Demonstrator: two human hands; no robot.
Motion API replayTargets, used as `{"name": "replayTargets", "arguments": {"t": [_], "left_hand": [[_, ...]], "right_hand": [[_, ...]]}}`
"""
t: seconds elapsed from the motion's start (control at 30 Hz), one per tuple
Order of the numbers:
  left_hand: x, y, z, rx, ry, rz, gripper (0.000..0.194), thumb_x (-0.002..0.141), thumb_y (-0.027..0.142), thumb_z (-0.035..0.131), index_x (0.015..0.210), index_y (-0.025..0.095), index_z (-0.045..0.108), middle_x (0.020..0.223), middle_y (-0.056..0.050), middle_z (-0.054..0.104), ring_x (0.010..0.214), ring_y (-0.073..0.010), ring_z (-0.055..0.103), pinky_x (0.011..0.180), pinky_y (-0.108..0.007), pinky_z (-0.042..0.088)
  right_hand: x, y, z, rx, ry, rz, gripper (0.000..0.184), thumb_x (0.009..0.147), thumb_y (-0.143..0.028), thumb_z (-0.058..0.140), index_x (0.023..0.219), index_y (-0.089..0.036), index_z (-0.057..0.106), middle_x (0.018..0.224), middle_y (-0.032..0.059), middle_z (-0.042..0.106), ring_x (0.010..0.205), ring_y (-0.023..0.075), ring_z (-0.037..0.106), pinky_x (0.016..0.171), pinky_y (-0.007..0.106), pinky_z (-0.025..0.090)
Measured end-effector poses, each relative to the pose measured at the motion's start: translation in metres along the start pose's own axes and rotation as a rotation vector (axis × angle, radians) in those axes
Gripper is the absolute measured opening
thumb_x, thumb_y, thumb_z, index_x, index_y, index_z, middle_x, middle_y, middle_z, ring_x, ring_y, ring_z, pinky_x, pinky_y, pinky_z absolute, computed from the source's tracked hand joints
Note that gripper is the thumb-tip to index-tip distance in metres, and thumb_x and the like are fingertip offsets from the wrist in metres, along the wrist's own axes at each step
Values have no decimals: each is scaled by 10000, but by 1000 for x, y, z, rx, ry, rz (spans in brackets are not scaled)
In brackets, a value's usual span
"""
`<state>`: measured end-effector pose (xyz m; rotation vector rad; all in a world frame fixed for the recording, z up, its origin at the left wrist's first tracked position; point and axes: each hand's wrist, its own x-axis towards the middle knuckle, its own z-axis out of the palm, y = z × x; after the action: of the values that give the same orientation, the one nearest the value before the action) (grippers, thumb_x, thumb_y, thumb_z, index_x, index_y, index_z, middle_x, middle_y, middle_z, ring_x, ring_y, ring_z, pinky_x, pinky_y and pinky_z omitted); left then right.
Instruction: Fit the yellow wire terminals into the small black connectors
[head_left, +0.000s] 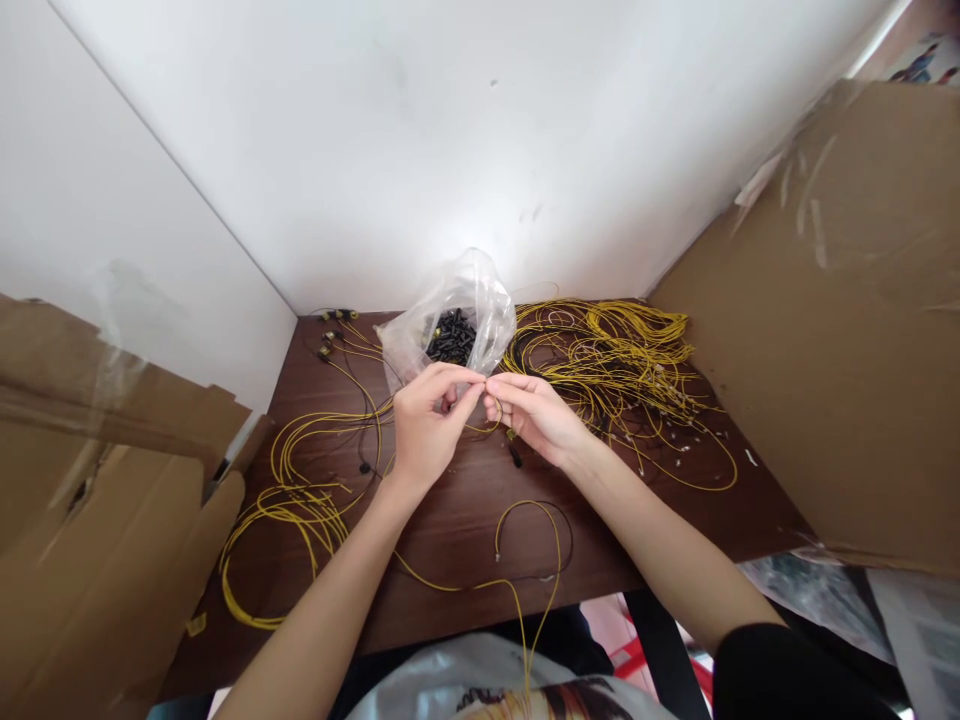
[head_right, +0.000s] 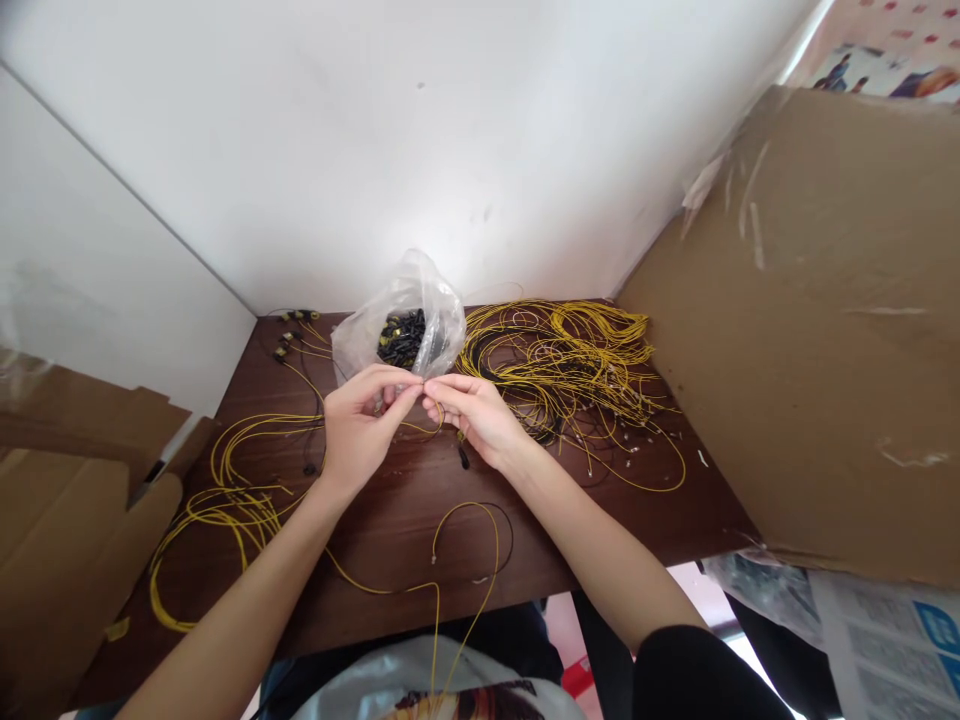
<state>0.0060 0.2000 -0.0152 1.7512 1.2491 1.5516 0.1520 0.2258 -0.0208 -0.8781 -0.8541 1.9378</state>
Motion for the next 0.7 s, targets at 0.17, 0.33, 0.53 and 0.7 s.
{"name": "replayTargets", "arguments": {"t": [0.17, 0.33, 0.53, 0.7], "left_hand": [[-2, -6, 2, -102, 19, -148, 107, 770, 257, 685, 859, 200, 699, 703, -3, 585, 608, -110, 445, 567, -238, 359], [-2, -6, 2, -97, 38, -164, 94, 769, 261, 688, 823, 184, 688, 689, 4, 567, 596, -96, 423, 553, -229, 339], [-2, -6, 2, -42, 61, -157, 75, 764, 238, 682, 807, 178, 695, 574, 39, 451, 552, -87, 387, 531, -224, 307], [-2, -7, 3, -75, 61, -181, 88, 759, 234, 682, 827, 180, 695, 562, 45, 422, 543, -85, 381, 521, -221, 302]], "right_hand": [[1, 2, 0, -45, 33, -54, 199, 635, -303, 806, 730, -155, 714, 621, -19, 632, 576, 61, 539, 628, 217, 456], [1, 3, -1, -145, 43, -160, 177, 662, -310, 785, 733, -167, 709, 634, -15, 642, 594, 73, 545, 640, 230, 443], [-1, 2, 2, -258, 63, -262, 139, 684, -300, 767, 711, -177, 710, 617, -12, 649, 585, 86, 540, 629, 245, 433], [0, 4, 0, -220, 44, -242, 107, 694, -278, 762, 727, -184, 723, 645, -6, 669, 607, 84, 557, 638, 236, 439]]}}
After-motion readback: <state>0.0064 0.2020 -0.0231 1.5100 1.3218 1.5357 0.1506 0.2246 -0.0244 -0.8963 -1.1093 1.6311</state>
